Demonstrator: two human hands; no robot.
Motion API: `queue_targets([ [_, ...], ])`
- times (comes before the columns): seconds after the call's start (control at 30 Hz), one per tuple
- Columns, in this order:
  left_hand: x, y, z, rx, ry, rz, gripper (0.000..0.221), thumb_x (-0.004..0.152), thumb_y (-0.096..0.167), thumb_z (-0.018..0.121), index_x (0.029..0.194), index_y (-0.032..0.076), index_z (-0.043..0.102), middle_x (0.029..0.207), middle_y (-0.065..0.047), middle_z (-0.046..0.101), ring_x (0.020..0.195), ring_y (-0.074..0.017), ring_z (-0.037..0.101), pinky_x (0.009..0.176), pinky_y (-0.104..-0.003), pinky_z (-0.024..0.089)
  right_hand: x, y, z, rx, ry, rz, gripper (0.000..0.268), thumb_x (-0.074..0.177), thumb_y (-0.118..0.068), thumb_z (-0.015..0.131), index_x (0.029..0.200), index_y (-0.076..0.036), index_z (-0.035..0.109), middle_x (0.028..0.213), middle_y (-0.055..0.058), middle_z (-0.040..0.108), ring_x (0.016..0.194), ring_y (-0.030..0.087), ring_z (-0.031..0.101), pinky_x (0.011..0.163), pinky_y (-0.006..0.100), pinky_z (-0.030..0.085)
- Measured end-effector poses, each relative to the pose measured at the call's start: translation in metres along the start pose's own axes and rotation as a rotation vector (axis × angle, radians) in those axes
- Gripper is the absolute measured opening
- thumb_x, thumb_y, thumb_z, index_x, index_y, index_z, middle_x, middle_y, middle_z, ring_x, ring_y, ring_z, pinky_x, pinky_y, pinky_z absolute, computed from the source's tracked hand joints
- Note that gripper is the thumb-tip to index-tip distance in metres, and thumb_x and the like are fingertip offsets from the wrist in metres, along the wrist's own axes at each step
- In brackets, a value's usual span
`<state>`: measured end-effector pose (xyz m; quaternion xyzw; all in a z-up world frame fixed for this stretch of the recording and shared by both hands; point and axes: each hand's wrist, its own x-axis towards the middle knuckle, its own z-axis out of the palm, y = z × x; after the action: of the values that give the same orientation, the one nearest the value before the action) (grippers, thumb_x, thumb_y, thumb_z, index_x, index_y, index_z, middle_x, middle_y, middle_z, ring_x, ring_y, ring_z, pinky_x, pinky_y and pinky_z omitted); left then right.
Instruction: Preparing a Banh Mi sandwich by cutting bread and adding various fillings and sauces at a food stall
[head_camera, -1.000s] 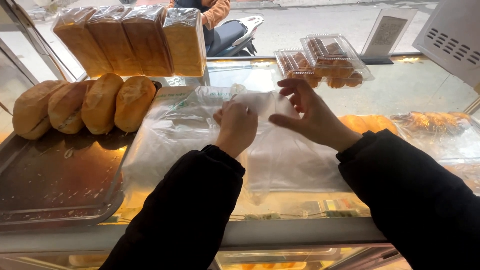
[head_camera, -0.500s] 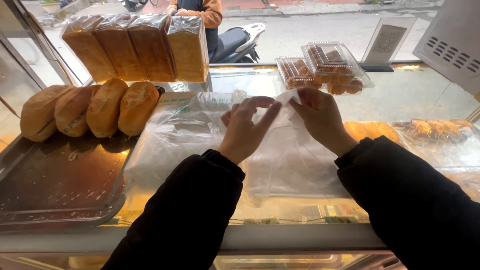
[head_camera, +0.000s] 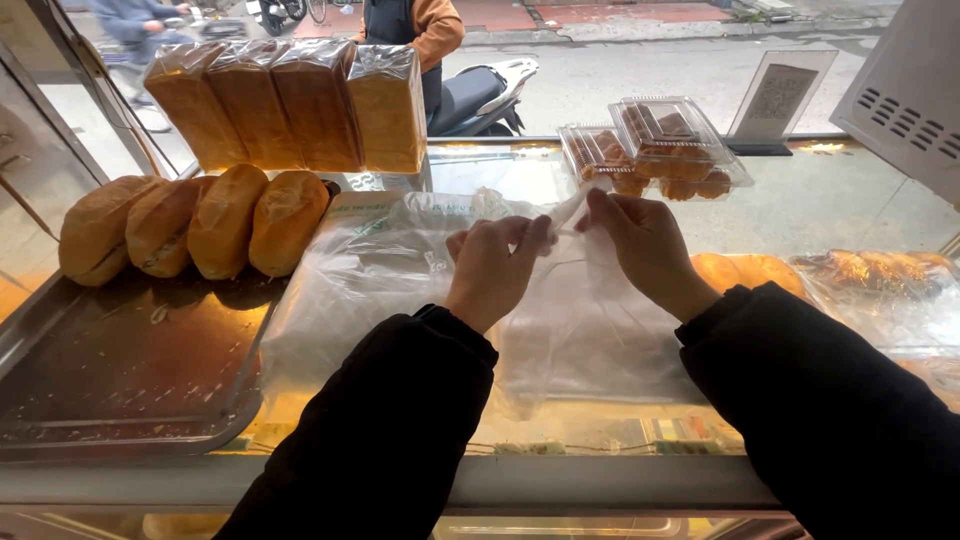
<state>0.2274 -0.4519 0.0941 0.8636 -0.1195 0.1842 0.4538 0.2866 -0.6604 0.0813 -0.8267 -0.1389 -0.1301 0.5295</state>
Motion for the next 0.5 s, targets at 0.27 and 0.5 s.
queue_targets([
  [0.27,0.003,-0.011,0.008,0.067,0.042,0.01,0.039,0.106,0.048,0.051,0.117,0.02,0.076,0.098,-0.003,0.081,0.105,-0.023,0.072,0.104,-0.043,0.032,-0.015,-0.041,-0.004,-0.017,-0.031,-0.163,0.021,0.104,-0.014,0.064,0.123,-0.006,0.066,0.096,0.012,0.064,0.085,0.023,0.064,0.072,0.038,0.056],
  [0.5,0.017,-0.03,0.021,0.038,0.249,0.123,0.046,0.087,0.018,0.06,0.129,0.036,0.064,0.107,0.012,0.076,0.109,-0.0206,0.068,0.105,-0.046,0.033,-0.032,-0.055,-0.008,-0.504,-0.595,-0.33,0.036,0.085,-0.011,0.065,0.118,-0.001,0.075,0.098,0.034,0.075,0.101,0.056,0.07,0.087,0.068,0.054],
])
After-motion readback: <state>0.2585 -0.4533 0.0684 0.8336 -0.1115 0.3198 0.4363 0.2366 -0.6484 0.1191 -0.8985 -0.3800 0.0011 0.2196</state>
